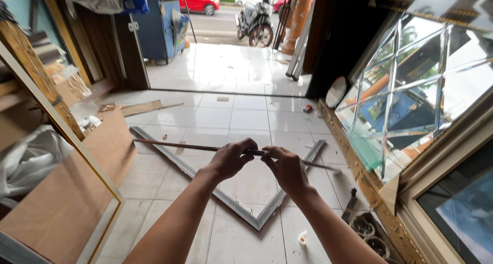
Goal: The person assembles a rectangular picture frame on a tiled floor by joining four metal frame pieces. They apply glue to the mitered corners and use a hammer to secure the joints, then flip the frame to inspect the assembly.
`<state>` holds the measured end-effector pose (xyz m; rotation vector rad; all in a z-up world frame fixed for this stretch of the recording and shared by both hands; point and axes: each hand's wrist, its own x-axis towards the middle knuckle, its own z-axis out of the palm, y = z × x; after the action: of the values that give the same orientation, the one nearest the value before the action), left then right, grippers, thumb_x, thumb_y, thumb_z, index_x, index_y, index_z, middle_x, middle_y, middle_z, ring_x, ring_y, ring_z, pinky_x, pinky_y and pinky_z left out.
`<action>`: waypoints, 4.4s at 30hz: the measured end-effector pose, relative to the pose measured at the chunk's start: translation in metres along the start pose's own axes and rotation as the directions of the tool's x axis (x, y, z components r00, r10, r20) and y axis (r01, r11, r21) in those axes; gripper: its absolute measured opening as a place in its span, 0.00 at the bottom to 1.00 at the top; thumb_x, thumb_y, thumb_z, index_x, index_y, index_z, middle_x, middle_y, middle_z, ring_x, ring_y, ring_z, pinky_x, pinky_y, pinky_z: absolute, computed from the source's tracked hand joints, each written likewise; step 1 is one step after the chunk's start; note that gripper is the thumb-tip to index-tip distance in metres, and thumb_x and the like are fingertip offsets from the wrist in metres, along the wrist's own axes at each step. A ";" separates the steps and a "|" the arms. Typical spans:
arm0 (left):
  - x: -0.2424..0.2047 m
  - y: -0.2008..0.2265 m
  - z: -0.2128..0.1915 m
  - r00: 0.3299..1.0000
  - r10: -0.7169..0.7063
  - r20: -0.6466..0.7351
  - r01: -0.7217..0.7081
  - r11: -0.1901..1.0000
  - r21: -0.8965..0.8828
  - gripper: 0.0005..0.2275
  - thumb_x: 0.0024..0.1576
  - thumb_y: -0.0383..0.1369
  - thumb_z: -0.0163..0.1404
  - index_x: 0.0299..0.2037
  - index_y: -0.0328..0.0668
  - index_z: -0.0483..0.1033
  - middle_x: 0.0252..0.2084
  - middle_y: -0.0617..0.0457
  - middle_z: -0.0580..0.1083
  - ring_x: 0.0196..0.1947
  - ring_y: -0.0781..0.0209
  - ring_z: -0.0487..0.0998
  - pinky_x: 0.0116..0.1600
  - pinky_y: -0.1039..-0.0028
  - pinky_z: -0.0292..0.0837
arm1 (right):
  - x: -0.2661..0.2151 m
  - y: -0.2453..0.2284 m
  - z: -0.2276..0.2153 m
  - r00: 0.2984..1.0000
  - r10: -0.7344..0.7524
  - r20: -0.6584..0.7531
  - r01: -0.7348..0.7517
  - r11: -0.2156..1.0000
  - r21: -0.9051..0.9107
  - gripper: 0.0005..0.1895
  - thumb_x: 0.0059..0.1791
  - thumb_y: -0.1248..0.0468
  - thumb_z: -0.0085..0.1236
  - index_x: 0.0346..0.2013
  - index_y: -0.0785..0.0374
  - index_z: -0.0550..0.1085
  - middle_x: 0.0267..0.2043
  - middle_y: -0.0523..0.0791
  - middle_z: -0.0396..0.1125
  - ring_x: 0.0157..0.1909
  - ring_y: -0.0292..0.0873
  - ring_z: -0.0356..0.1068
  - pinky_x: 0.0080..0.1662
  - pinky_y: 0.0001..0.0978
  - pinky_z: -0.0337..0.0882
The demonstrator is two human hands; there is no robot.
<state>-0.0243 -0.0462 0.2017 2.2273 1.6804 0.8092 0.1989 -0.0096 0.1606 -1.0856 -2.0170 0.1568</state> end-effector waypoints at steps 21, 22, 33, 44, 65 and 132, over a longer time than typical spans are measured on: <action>0.008 0.080 -0.096 0.972 0.073 -0.223 -0.122 0.968 -0.219 0.10 0.64 0.34 0.61 0.55 0.59 0.84 0.51 0.49 0.87 0.57 0.41 0.86 0.60 0.50 0.81 | 0.055 -0.089 -0.103 0.965 0.139 -0.223 -0.051 0.931 0.360 0.21 0.51 0.69 0.64 0.59 0.52 0.84 0.44 0.49 0.85 0.32 0.46 0.85 0.34 0.35 0.79; 0.009 0.080 -0.098 0.971 0.074 -0.225 -0.125 0.968 -0.219 0.10 0.64 0.34 0.61 0.55 0.59 0.84 0.51 0.49 0.87 0.57 0.41 0.86 0.60 0.50 0.81 | 0.057 -0.086 -0.103 0.965 0.136 -0.225 -0.048 0.932 0.358 0.21 0.51 0.69 0.64 0.59 0.52 0.84 0.44 0.49 0.85 0.32 0.46 0.85 0.34 0.35 0.79; 0.029 0.063 -0.088 0.974 0.035 -0.222 -0.087 0.970 -0.229 0.12 0.64 0.34 0.61 0.57 0.59 0.84 0.52 0.49 0.87 0.59 0.40 0.86 0.62 0.49 0.80 | 0.026 -0.056 -0.076 0.977 -0.130 -0.169 0.111 0.987 -0.115 0.20 0.50 0.58 0.67 0.56 0.37 0.77 0.36 0.35 0.85 0.32 0.42 0.85 0.37 0.40 0.80; 0.025 0.059 -0.092 0.975 0.024 -0.219 -0.081 0.963 -0.258 0.11 0.61 0.34 0.62 0.53 0.61 0.86 0.51 0.52 0.88 0.58 0.38 0.86 0.62 0.49 0.80 | 0.059 -0.065 -0.089 0.990 0.032 -0.134 -0.028 0.999 0.033 0.35 0.48 0.46 0.75 0.68 0.44 0.75 0.52 0.49 0.81 0.56 0.60 0.82 0.57 0.57 0.78; 0.021 0.056 -0.107 0.908 0.146 -0.393 -0.245 0.946 -0.213 0.08 0.60 0.34 0.64 0.47 0.61 0.84 0.41 0.60 0.87 0.50 0.53 0.83 0.58 0.58 0.78 | 0.060 -0.080 -0.093 0.976 0.218 -0.004 -0.214 0.960 0.181 0.30 0.46 0.53 0.78 0.62 0.47 0.81 0.42 0.49 0.85 0.27 0.43 0.83 0.29 0.26 0.75; 0.000 0.053 -0.043 0.336 -0.875 -0.349 0.276 0.446 -0.852 0.23 0.69 0.66 0.46 0.45 0.69 0.90 0.30 0.65 0.86 0.51 0.53 0.89 0.59 0.57 0.80 | 0.049 -0.093 -0.096 0.986 0.156 -0.051 -0.145 0.975 0.169 0.23 0.47 0.47 0.78 0.54 0.48 0.85 0.38 0.48 0.85 0.25 0.43 0.82 0.28 0.30 0.75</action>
<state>-0.0051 -0.0686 0.2630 0.4926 1.8601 1.8895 0.1936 -0.0552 0.2950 -1.1234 -1.8298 0.3567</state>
